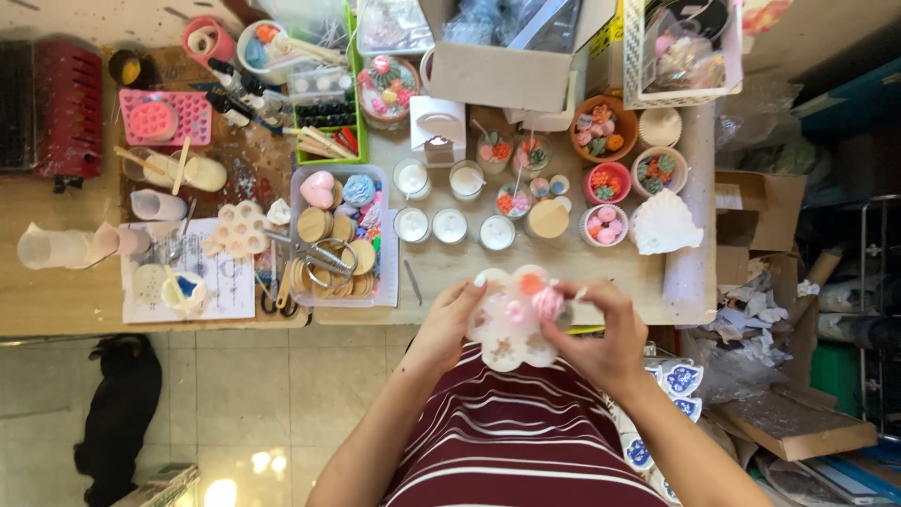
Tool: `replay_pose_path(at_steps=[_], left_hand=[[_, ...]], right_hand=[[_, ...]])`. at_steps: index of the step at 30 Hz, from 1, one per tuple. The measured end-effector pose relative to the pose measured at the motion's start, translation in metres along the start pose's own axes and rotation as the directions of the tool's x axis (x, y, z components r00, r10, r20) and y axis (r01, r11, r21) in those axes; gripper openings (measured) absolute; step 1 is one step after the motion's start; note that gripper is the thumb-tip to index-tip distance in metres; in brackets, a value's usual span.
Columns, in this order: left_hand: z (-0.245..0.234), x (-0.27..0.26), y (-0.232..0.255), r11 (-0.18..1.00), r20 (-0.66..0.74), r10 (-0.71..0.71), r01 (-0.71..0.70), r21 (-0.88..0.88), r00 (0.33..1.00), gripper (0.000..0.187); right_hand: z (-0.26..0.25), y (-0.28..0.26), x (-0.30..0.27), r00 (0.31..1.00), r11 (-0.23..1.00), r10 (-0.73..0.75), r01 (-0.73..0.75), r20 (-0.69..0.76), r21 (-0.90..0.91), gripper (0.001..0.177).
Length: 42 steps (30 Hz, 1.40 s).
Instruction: Assembling decorative wax flowers onto a base and preparing a scented mixture for candle making.
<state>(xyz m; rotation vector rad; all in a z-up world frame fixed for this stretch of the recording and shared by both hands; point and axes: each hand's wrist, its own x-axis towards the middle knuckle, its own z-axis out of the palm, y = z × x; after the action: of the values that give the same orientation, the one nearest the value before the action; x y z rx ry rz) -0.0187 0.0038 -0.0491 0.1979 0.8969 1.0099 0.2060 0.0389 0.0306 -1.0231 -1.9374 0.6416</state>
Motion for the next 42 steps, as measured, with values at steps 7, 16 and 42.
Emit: replay_pose_path(at_steps=[7,16,42], left_hand=[[-0.043,0.013,-0.016,1.0,-0.108,-0.023,0.021,-0.019,0.994,0.033],[-0.004,0.0,0.0,0.984,-0.197,-0.014,-0.022,-0.179,0.98,0.034],[0.095,-0.006,0.024,0.933,-0.064,0.354,-0.347,0.093,0.933,0.026]], right_hand=[[0.006,0.224,0.007,0.836,0.852,0.43,-0.501,-0.342,-0.154,0.055],[0.032,0.359,0.013,0.941,0.806,0.322,-0.329,-0.101,-0.493,0.055],[-0.015,-0.07,0.058,0.987,0.976,0.155,-0.148,0.034,-0.158,0.031]])
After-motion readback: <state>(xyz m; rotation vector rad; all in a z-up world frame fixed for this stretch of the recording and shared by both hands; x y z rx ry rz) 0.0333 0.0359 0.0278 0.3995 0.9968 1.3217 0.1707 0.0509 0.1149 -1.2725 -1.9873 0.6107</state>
